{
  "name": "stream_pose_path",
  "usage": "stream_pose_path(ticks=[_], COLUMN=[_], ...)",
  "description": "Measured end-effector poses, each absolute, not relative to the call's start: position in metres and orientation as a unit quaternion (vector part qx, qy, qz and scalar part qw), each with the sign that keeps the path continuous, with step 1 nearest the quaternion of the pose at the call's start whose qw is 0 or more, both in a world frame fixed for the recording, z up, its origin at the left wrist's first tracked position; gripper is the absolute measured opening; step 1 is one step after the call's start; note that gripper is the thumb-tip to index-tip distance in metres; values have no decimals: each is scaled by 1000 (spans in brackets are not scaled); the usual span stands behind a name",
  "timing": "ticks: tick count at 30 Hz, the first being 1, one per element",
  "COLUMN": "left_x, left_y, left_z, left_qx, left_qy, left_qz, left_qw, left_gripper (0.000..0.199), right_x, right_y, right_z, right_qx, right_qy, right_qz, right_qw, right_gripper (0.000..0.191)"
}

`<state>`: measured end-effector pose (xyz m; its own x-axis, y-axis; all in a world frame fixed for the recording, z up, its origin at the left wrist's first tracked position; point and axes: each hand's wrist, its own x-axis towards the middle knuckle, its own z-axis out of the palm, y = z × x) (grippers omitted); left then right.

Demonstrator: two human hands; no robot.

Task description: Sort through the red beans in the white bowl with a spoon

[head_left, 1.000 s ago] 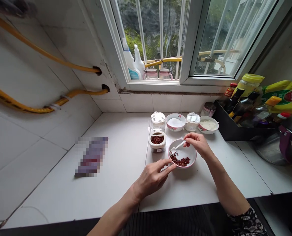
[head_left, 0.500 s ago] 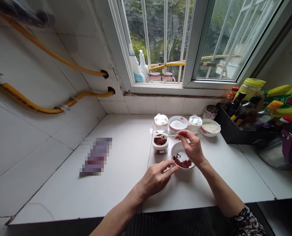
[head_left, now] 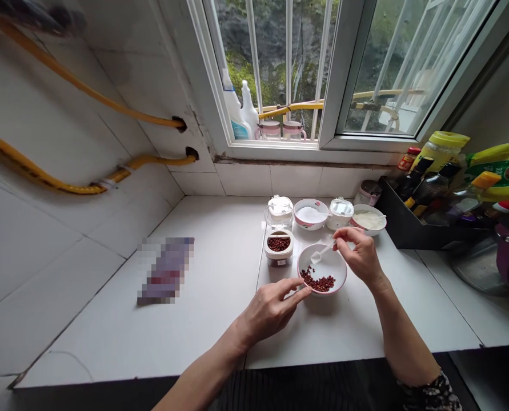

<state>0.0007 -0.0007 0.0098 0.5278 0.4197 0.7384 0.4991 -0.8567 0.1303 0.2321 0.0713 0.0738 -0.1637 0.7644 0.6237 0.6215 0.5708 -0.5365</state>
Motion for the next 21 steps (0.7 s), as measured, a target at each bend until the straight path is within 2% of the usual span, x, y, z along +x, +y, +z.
stream_pose_path(ticks=[4, 8, 14, 21], left_x=[0, -1, -2, -2], left_y=[-1, -1, -1, -1], left_z=[9, 8, 7, 7], left_qx=[-874, -875, -876, -879], left_qy=[-262, -262, -260, -257], left_qz=[-406, -405, -404, -401], left_qw=[44, 41, 33, 33], left_gripper=[31, 33, 34, 34], right_x=[238, 227, 218, 225], right_y=[77, 76, 73, 78], right_z=[61, 53, 54, 59], right_qx=[-491, -489, -508, -517], right_qy=[-785, -797, -758, -630], right_qz=[69, 96, 204, 390], right_qw=[371, 341, 354, 429], right_gripper=[15, 16, 16, 10])
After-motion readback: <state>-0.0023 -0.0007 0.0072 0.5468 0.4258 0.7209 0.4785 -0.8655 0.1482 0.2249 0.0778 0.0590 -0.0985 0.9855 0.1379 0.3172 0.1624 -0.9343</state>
